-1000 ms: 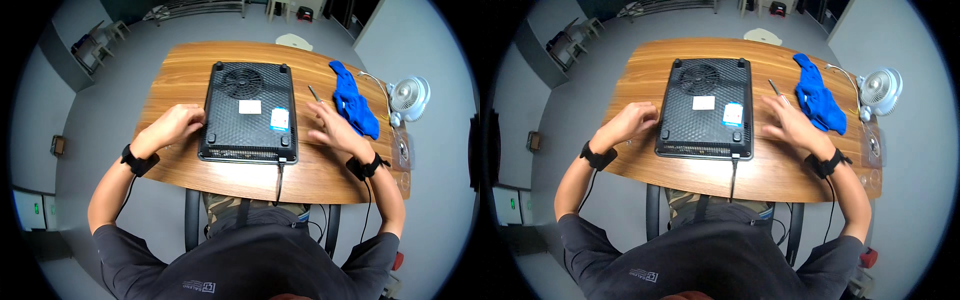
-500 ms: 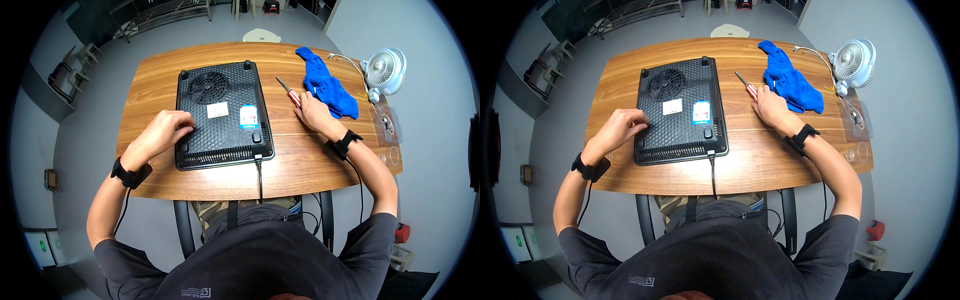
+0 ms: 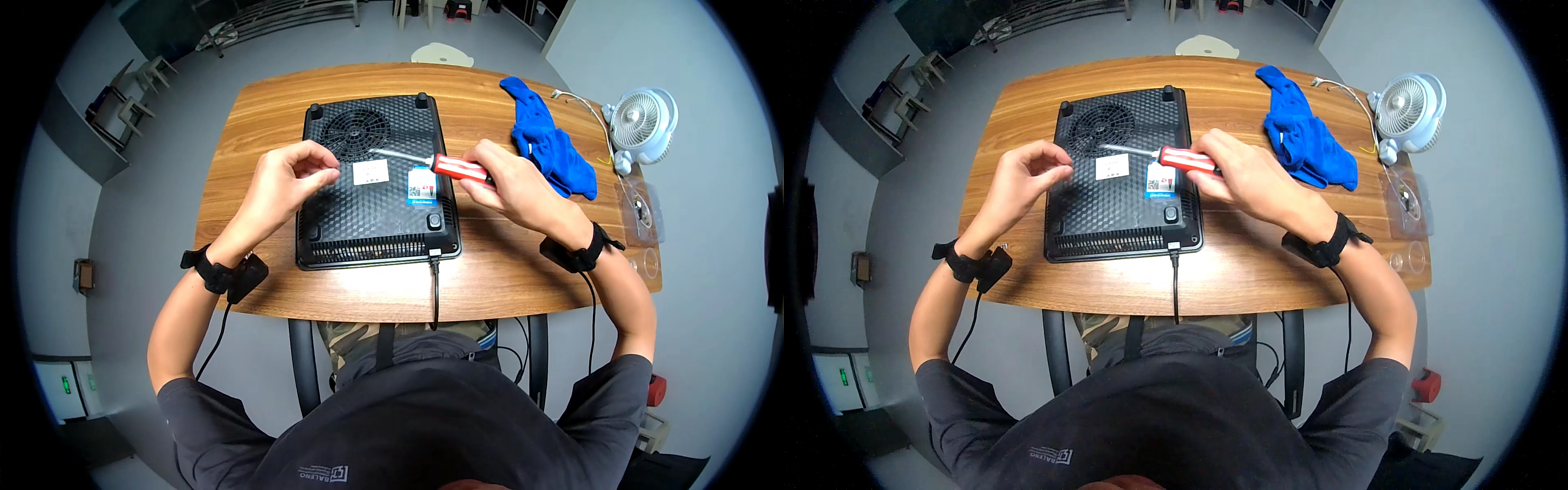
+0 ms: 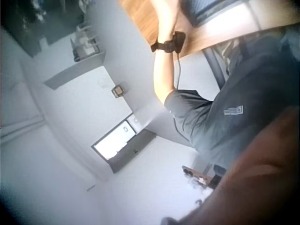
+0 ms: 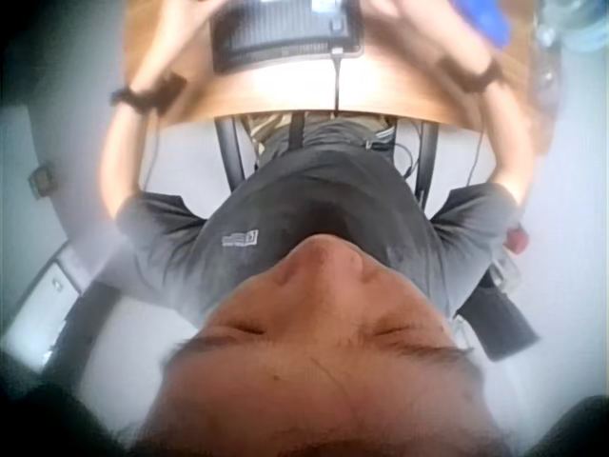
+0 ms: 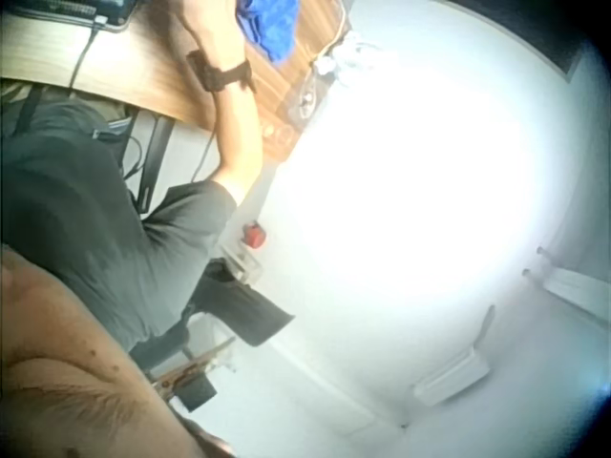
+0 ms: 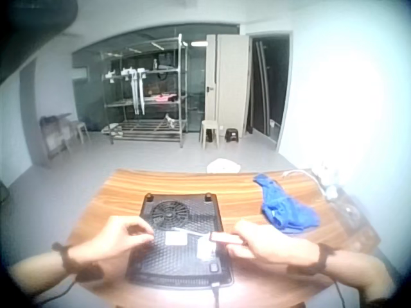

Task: The person uses a screwdriver to remove screws from the top and bottom of a black electronic device with an orange disc inside. They detach the top cover, flip the device over, and continue unscrewing the base. The device is handled and repositioned on the table during the process.

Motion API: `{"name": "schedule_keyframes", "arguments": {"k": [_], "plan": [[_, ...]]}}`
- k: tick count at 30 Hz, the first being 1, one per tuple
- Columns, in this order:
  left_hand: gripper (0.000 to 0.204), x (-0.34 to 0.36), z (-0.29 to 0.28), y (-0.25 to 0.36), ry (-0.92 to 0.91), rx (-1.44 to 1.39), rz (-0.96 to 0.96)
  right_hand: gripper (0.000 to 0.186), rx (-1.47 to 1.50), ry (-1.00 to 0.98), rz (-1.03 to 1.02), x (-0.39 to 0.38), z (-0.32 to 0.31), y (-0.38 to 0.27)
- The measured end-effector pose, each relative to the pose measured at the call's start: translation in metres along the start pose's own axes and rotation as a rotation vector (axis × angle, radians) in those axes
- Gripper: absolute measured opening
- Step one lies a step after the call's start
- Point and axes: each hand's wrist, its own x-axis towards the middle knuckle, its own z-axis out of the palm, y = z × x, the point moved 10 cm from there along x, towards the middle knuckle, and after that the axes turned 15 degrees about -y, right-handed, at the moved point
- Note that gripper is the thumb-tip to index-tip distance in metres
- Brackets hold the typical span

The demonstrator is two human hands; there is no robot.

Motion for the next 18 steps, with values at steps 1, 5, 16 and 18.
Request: {"name": "schedule_keyframes", "arguments": {"k": [1,5,16,18], "plan": [[0.008,0.000,-0.002,-0.002,-0.015,-0.046,-0.016,0.029,0.028,-0.035,0.022,0.003,0.000,-0.006],[0.010,-0.008,-0.002,0.004,-0.022,-0.051,-0.002,0.029,0.017,-0.054,-0.029,0.007,0.002,-0.022],[0.011,-0.013,0.013,0.004,-0.103,-0.184,0.025,0.030,0.023,-0.061,-0.036,0.012,0.002,-0.030],[0.011,-0.011,0.011,0.007,-0.092,-0.179,0.041,0.030,0.017,-0.064,-0.029,0.012,0.001,-0.031]]}}
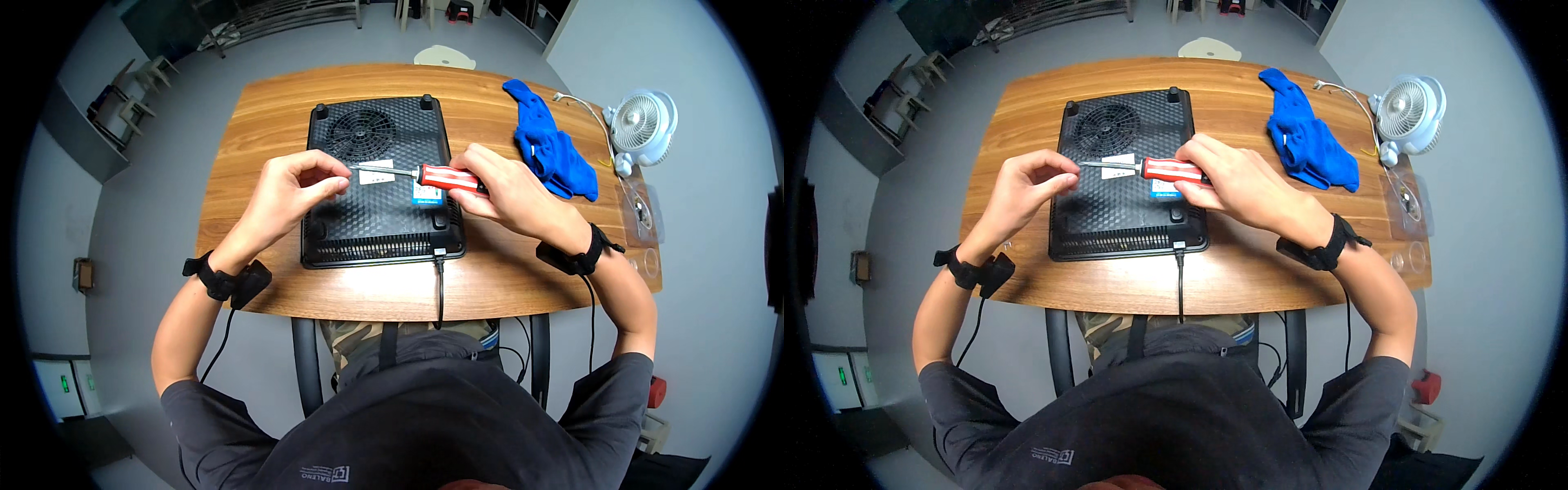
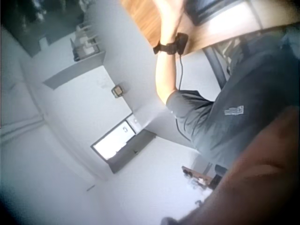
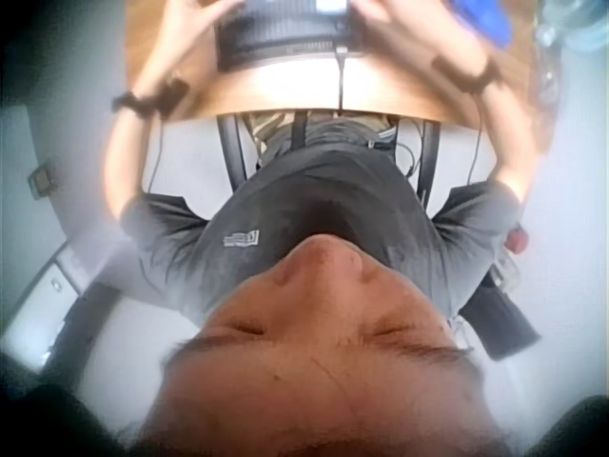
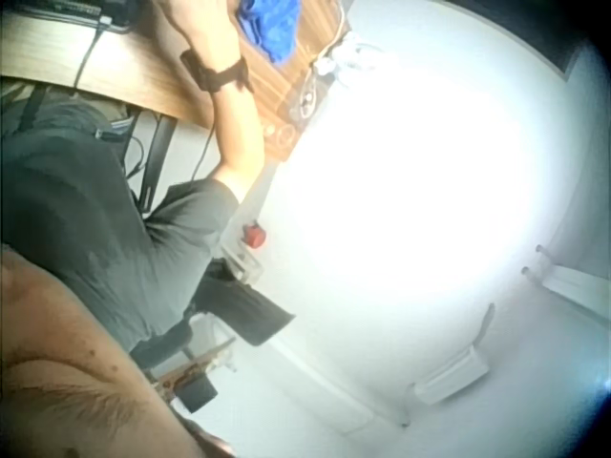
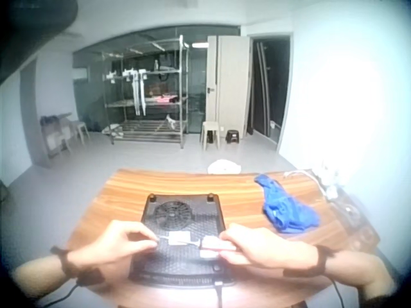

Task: The person uses a screwdriver to remove screws from the top and bottom of a black electronic device with an orange disc inside. They detach the top cover, flip the device over, and continue unscrewing the base. The device is handled and repositioned on the table during the process.

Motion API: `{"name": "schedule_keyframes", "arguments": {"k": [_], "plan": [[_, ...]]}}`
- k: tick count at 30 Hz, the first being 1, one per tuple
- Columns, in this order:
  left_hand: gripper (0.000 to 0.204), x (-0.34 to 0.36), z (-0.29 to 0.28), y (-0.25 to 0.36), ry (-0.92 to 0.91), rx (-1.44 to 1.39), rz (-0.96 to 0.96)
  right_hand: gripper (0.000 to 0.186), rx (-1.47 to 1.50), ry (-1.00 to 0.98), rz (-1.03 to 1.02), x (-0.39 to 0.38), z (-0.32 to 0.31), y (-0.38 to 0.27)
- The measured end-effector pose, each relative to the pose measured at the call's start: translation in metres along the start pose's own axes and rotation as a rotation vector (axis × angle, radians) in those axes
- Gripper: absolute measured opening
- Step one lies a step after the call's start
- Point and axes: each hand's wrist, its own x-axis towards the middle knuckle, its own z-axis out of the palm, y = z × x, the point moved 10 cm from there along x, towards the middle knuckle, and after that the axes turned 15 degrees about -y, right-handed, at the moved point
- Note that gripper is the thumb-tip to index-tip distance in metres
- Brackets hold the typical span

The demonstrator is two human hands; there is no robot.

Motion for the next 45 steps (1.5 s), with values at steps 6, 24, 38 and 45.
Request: {"name": "schedule_keyframes", "arguments": {"k": [6,24,38,45], "plan": [[0.011,0.003,-0.004,-0.006,0.004,-0.010,0.009,0.029,0.001,-0.029,-0.005,-0.002,0.007,0.004],[0.011,0.009,0.011,-0.010,-0.055,-0.130,-0.023,0.030,-0.008,0.002,-0.023,-0.003,0.009,0.003],[0.012,-0.002,0.015,0.005,-0.123,0.167,0.081,0.029,0.348,-0.141,0.057,0.010,0.009,0.002],[0.015,-0.008,0.013,0.010,-0.099,0.325,0.154,0.041,0.473,-0.147,0.069,0.018,-0.003,-0.004]]}}
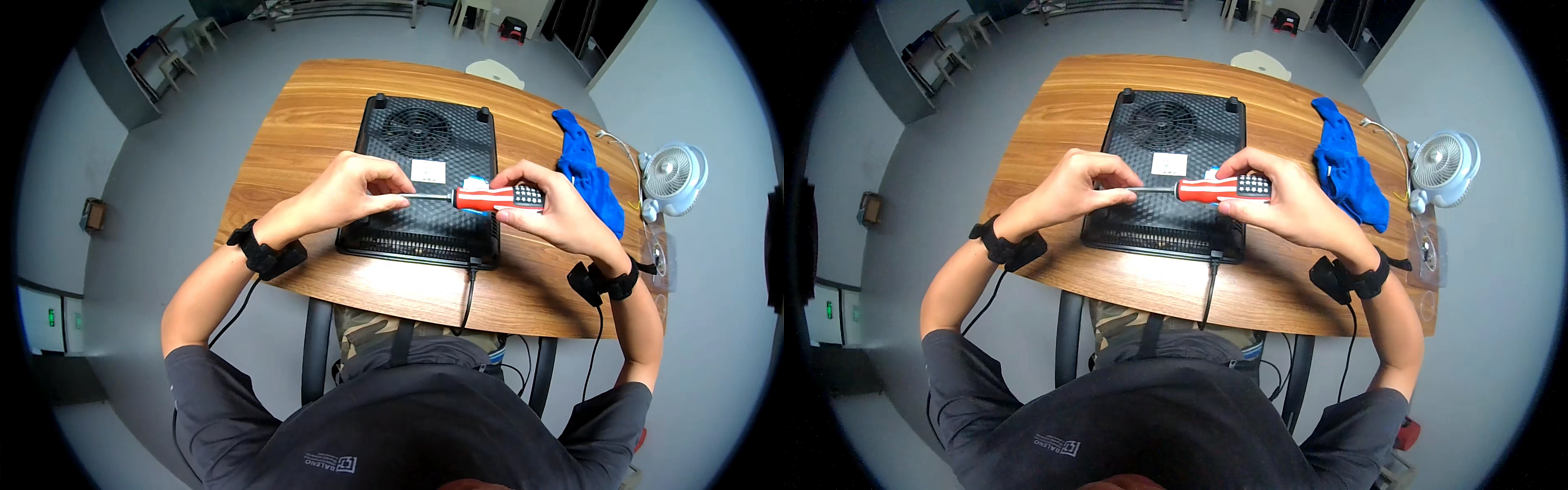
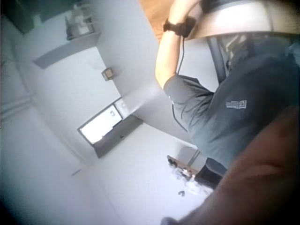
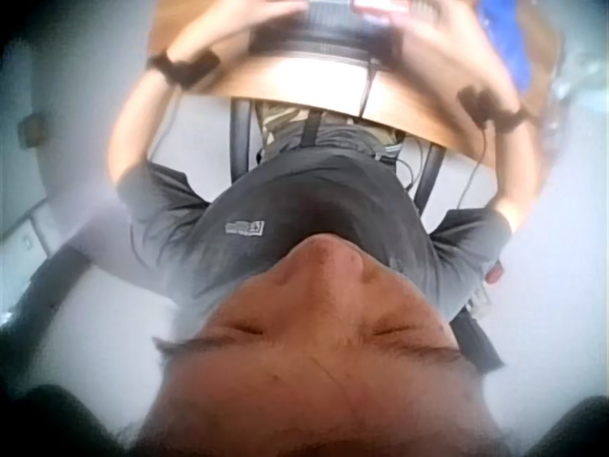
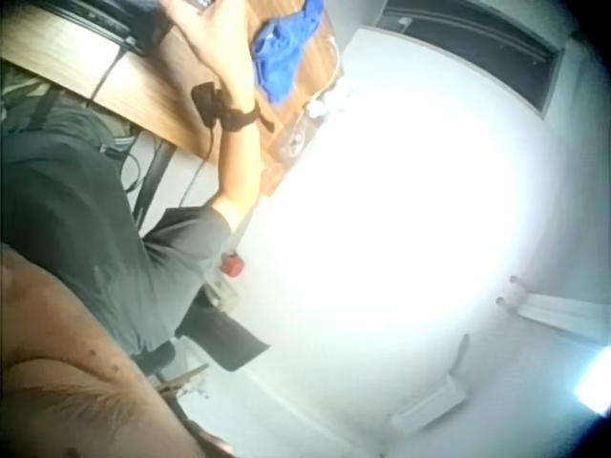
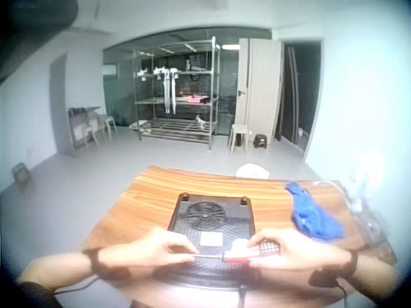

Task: The person uses a screwdriver to remove screws from the top and bottom of a black electronic device with an orange disc inside. They detach the top cover, flip the device over, and continue unscrewing the base. The device is handled and repositioned on the table during the process.

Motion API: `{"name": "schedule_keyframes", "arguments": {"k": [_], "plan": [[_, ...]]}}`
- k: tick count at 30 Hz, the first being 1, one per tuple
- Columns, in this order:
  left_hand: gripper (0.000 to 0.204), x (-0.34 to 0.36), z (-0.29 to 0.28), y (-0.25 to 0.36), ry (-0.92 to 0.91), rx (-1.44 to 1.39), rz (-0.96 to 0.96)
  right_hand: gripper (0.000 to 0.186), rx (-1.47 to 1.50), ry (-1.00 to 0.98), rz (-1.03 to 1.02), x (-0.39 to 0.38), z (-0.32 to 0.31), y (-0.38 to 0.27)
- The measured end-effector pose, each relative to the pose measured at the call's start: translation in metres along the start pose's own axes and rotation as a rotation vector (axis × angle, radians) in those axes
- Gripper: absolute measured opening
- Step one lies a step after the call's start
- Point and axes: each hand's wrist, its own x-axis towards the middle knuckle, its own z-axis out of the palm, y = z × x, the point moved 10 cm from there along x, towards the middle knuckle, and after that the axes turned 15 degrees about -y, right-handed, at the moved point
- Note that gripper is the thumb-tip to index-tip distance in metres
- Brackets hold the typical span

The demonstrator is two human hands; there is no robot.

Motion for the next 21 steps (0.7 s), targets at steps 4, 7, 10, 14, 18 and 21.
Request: {"name": "schedule_keyframes", "arguments": {"k": [4,7,10,14,18,21], "plan": [[0.029,0.003,0.010,-0.010,-0.115,0.014,-0.114,0.041,0.033,0.064,0.030,-0.005,-0.012,-0.010],[0.048,0.008,0.015,0.018,-0.093,0.153,0.147,0.039,-0.003,0.139,0.018,-0.017,-0.025,-0.014],[0.064,0.016,0.023,0.007,-0.162,0.234,0.083,0.036,-0.048,0.190,0.031,-0.038,-0.043,-0.016],[0.065,0.035,0.048,0.010,-0.267,0.506,0.083,0.032,-0.269,0.184,0.054,-0.071,-0.061,-0.027],[0.066,0.067,0.089,0.024,-0.365,0.664,0.131,0.028,-0.381,0.098,0.138,-0.095,-0.056,-0.026],[0.066,0.089,0.115,0.030,-0.415,0.712,0.162,0.029,-0.437,0.059,0.117,-0.100,-0.043,-0.025]]}}
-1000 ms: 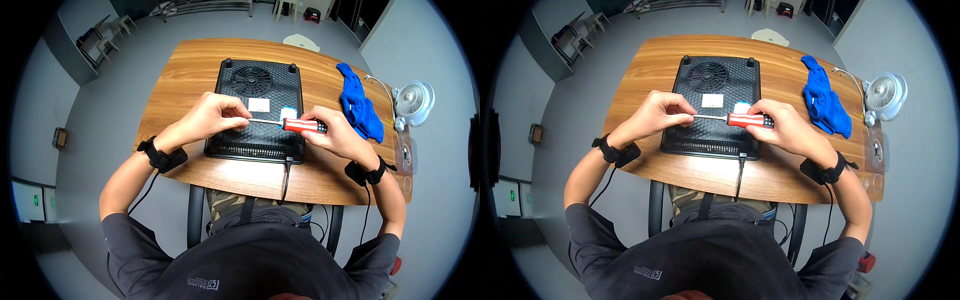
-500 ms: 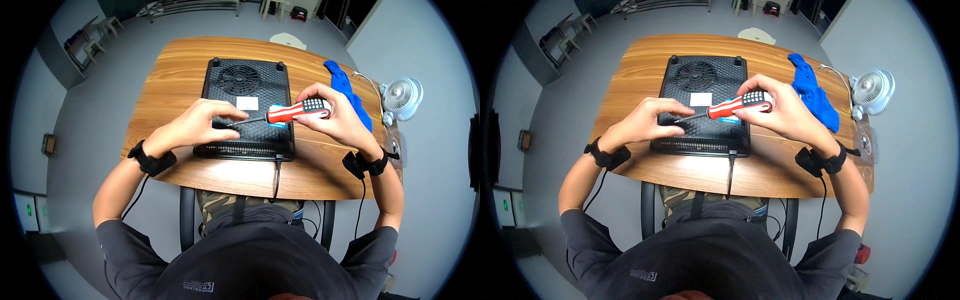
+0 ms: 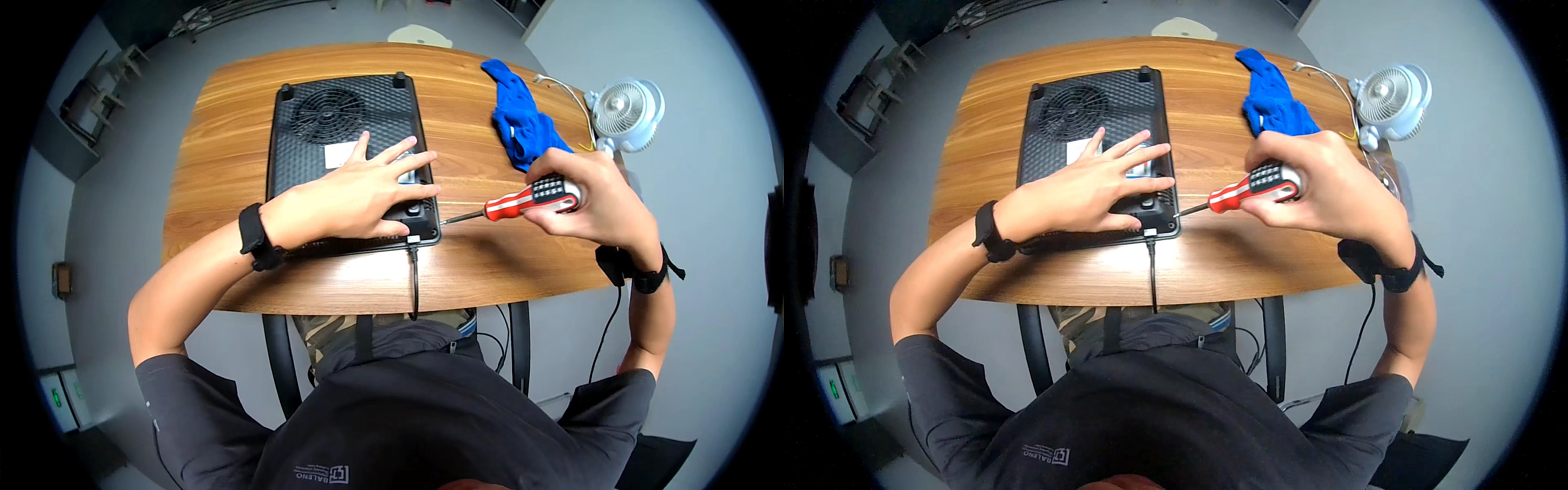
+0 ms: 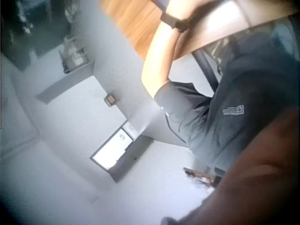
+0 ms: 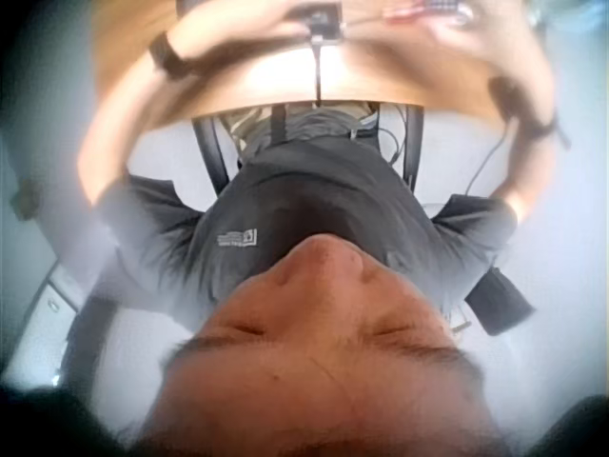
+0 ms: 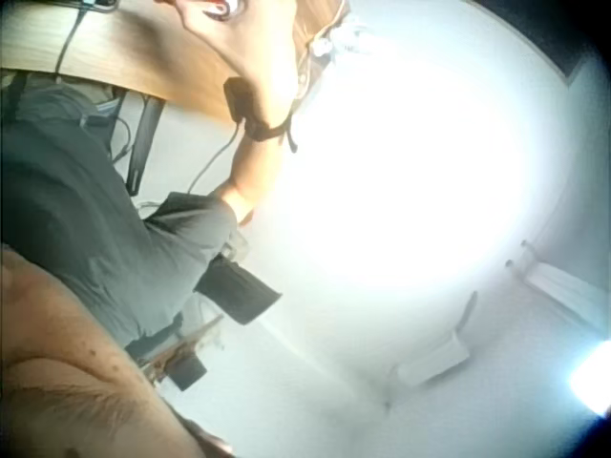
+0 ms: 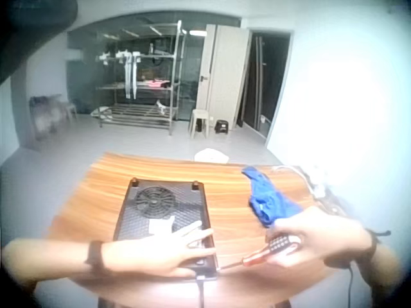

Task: The person uses a screwdriver to remove screws from the top and bottom of a black electronic device with an orange disc inside. They detach the top cover, flip the device over, and continue unscrewing the base. The device is handled and repositioned on the table during the process.

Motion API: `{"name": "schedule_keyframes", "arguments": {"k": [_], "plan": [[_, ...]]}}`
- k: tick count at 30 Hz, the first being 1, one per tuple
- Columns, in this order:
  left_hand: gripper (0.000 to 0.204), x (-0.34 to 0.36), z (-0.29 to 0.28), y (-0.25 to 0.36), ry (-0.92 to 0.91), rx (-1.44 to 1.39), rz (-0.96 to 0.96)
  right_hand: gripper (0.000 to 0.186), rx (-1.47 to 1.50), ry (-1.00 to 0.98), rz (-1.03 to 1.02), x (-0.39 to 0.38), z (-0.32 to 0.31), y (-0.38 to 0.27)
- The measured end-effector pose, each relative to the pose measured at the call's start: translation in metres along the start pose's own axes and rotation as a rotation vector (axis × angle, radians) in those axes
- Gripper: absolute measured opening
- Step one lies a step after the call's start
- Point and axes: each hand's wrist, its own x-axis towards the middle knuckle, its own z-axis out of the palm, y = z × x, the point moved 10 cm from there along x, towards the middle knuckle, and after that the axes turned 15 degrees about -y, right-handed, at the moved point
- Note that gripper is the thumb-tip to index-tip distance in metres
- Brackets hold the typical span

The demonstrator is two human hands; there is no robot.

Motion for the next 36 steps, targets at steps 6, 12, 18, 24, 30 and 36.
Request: {"name": "schedule_keyframes", "arguments": {"k": [6,12,18,24,30,36], "plan": [[0.065,0.032,0.020,0.003,-0.231,-0.043,-0.045,0.030,-0.081,-0.040,-0.051,0.001,0.017,-0.011],[0.064,0.036,0.021,0.005,-0.153,-0.070,-0.050,0.032,-0.076,-0.086,-0.058,0.007,0.028,-0.015],[0.064,0.037,0.023,0.006,-0.128,-0.052,-0.032,0.029,-0.099,-0.140,-0.081,0.015,0.032,-0.027],[0.065,0.037,0.023,0.007,-0.121,-0.013,-0.038,0.028,-0.090,-0.188,-0.080,0.024,0.035,-0.028],[0.065,0.039,0.023,0.005,-0.123,-0.032,-0.042,0.029,-0.094,-0.195,-0.096,0.031,0.038,-0.033],[0.063,0.037,0.025,0.004,-0.099,-0.038,-0.041,0.029,-0.140,-0.237,-0.071,0.036,0.041,-0.036]]}}
